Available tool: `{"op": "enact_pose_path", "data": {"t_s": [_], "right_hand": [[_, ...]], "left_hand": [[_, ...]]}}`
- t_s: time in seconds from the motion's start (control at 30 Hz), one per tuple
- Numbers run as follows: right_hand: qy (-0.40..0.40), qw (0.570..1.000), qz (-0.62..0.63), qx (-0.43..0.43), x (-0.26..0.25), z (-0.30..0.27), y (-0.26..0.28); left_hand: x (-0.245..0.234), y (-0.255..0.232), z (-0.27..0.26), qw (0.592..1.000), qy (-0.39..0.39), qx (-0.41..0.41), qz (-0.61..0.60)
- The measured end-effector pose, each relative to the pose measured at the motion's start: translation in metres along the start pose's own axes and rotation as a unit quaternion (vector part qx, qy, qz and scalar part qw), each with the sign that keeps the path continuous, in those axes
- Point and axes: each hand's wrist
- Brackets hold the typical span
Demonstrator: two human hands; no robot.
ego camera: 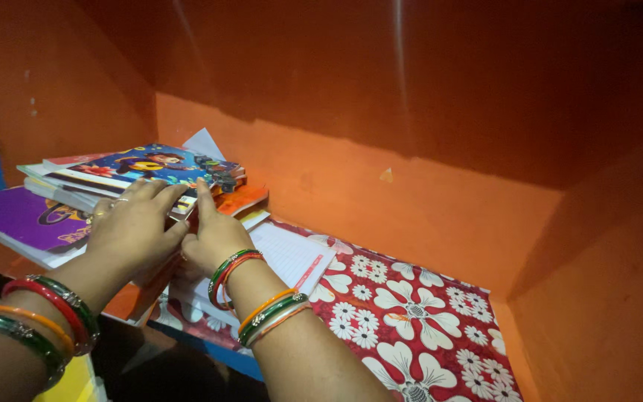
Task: The person repeatedly picks up books and notebooks from a shelf and places them into a growing stack on the floor. The person handles items one at a time, including a pencil case and various colorful notebooks, and continues stacking them throughout the clip.
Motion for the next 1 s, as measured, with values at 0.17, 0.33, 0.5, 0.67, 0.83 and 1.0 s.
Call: {"op": "enact_pose_path", "data": {"t_s": [0.17,0.33,0.5,0.67,0.83,1.0], "right_hand": [[-0.052,0.997,0.045,-0.033,0.014,0.008,-0.016],[-0.066,0.995,0.066,-0.024,0.025,0.013,-0.027],[-0.079,0.993,0.07,-0.052,0.033,0.02,-0.037],[-0.116,0.981,0.14,-0.069,0.046,0.033,-0.064],[-0.033,0.893,0.449,0.014,0.046,0.049,-0.068],[0.015,0.746,0.66,0.087,0.027,0.013,-0.035]], "left_hand": [[-0.008,-0.006,-0.002,0.998,-0.003,-0.015,0.066],[-0.002,0.006,0.005,0.99,-0.098,0.02,0.095],[-0.01,0.014,0.019,0.99,-0.078,0.023,0.116],[-0.021,0.017,0.004,0.991,-0.111,0.032,0.06],[-0.03,0.004,-0.034,0.991,-0.129,0.026,0.014],[-0.027,-0.011,-0.086,0.961,-0.216,0.126,-0.121]]}}
Point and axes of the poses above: each hand's wrist, its own z-axis towards the middle knuckle, its own x-axis out of the palm, y = z × x, and after that the axes turned 4 degrees about y, right-handed
